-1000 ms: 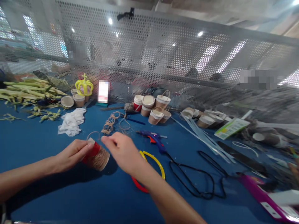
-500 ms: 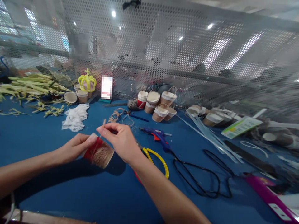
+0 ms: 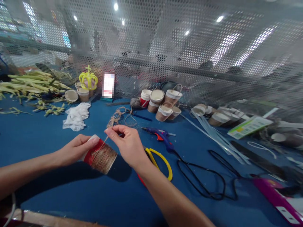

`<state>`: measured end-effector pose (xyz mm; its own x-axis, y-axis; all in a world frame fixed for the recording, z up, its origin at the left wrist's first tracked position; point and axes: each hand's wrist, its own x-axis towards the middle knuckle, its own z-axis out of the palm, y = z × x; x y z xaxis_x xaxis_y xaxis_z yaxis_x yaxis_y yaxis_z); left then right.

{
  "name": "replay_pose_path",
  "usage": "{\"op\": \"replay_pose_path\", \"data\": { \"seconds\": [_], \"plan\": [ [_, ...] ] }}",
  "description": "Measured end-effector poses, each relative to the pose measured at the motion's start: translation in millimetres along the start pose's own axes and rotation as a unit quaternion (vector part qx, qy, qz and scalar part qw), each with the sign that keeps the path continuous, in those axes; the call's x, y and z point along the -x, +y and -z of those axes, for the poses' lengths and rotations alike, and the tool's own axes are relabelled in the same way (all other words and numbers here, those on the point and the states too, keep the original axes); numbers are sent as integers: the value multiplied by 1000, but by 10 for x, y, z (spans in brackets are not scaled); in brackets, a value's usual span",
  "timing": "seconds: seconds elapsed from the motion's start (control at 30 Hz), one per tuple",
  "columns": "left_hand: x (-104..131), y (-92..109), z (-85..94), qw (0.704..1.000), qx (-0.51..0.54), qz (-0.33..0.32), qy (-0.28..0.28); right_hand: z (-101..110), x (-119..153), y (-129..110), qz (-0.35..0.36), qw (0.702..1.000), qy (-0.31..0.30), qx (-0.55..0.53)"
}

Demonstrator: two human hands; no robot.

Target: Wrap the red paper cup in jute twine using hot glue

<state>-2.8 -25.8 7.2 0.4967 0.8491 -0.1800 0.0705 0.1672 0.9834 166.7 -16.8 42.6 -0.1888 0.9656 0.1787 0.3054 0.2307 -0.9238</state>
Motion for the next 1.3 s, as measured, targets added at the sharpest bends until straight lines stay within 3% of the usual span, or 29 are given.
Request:
{"op": "replay_pose_path", "data": {
  "seconds": [0.5,0.9,1.3],
  "plan": [
    [33,-53,9,998,-43,-49,-19,-24,9,31,-28,999,-25,29],
    [63,14,30,973,-160,-163,-17,-35,33,17,-30,997,-38,55],
    [72,39,15,973,-160,-163,-17,-61,32,36,-32,996,-54,69]
  ]
}}
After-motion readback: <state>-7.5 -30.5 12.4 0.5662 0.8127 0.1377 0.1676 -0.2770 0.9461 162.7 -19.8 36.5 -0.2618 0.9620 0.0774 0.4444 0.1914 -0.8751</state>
